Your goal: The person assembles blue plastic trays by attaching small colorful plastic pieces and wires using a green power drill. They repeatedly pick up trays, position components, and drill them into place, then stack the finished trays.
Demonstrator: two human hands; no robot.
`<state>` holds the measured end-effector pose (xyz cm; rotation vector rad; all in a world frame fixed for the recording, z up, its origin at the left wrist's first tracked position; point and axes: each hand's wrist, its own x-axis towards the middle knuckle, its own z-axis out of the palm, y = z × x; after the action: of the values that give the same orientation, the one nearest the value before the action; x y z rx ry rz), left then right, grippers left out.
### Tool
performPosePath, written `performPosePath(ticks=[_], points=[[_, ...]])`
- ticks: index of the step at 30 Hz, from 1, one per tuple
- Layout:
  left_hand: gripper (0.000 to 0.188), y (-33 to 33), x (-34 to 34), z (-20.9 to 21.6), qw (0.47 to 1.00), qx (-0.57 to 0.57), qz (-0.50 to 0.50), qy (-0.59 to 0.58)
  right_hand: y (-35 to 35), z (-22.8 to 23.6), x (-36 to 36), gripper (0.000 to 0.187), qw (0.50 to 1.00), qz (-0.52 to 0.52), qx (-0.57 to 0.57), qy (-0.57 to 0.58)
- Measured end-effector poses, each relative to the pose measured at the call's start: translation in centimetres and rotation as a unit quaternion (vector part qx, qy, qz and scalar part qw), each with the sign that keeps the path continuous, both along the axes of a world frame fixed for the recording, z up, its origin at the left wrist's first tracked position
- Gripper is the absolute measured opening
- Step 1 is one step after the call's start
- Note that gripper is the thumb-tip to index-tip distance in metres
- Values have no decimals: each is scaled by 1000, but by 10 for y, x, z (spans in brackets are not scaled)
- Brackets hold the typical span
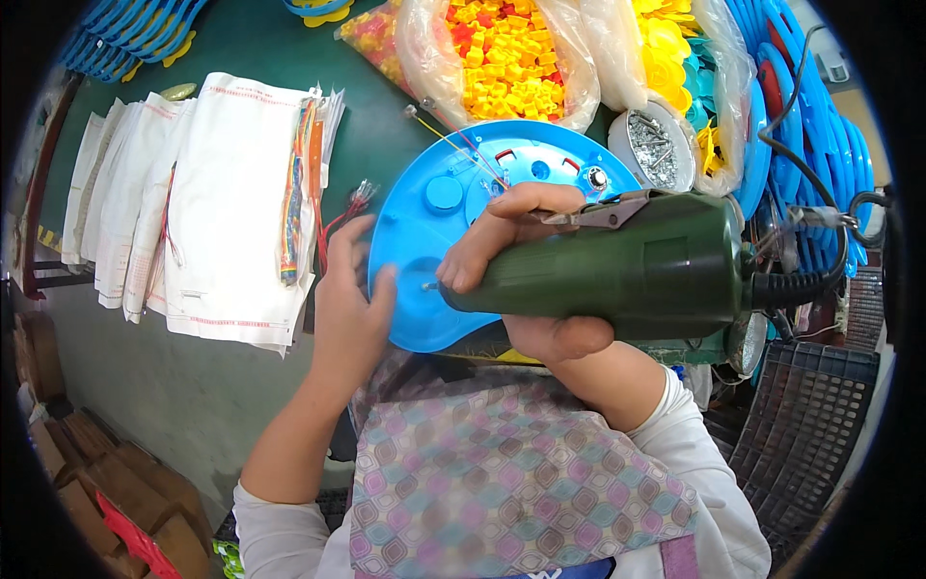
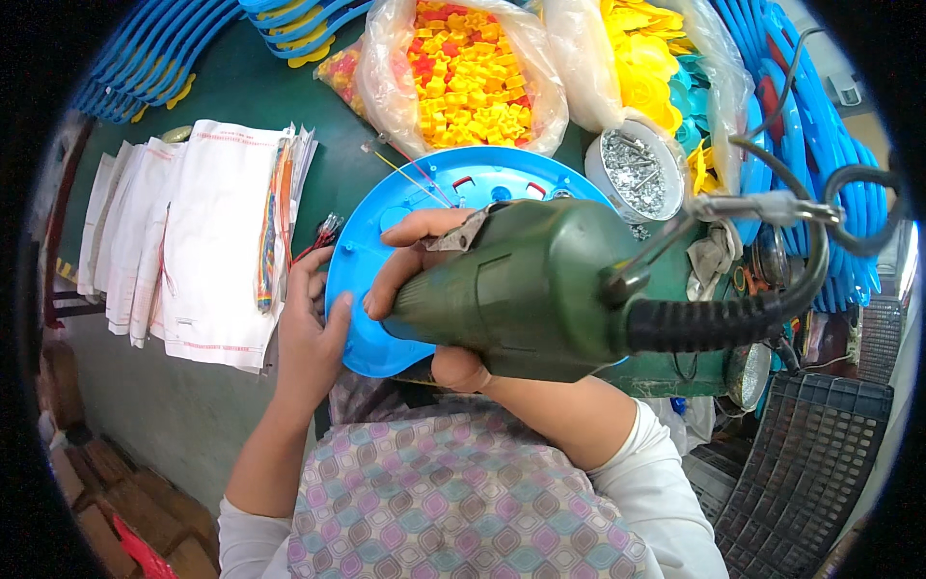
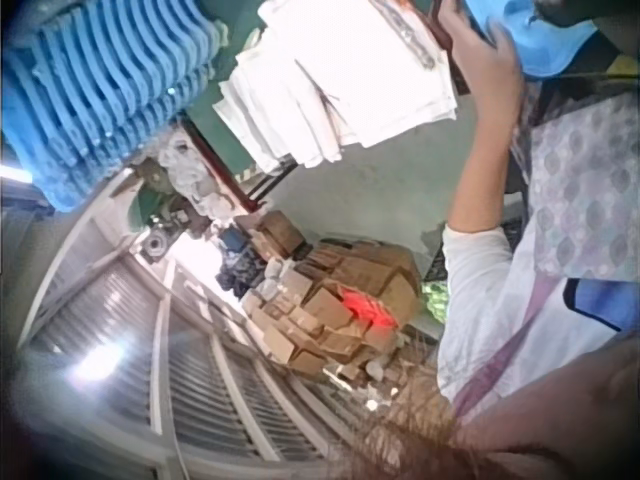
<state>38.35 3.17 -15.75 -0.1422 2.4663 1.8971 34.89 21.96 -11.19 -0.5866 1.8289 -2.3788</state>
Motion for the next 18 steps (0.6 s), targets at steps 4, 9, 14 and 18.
performPosePath(ticks=[4,9,14,18], points=[[47,2,1,-2,1000,1,8,13,2,-1,-3,110,1000,-12,26,12],[44,3,0,-3,1000,-9,9,18,-2,-1,-3,105,1000,-24,11,5],[43,5,1,-1,1000,3,10,25,-4,-9,-5,101,1000,-3,-26,0],[43,5,1,-3,999,-25,7,27,-5,-16,-10,99,998,37,-42,1]])
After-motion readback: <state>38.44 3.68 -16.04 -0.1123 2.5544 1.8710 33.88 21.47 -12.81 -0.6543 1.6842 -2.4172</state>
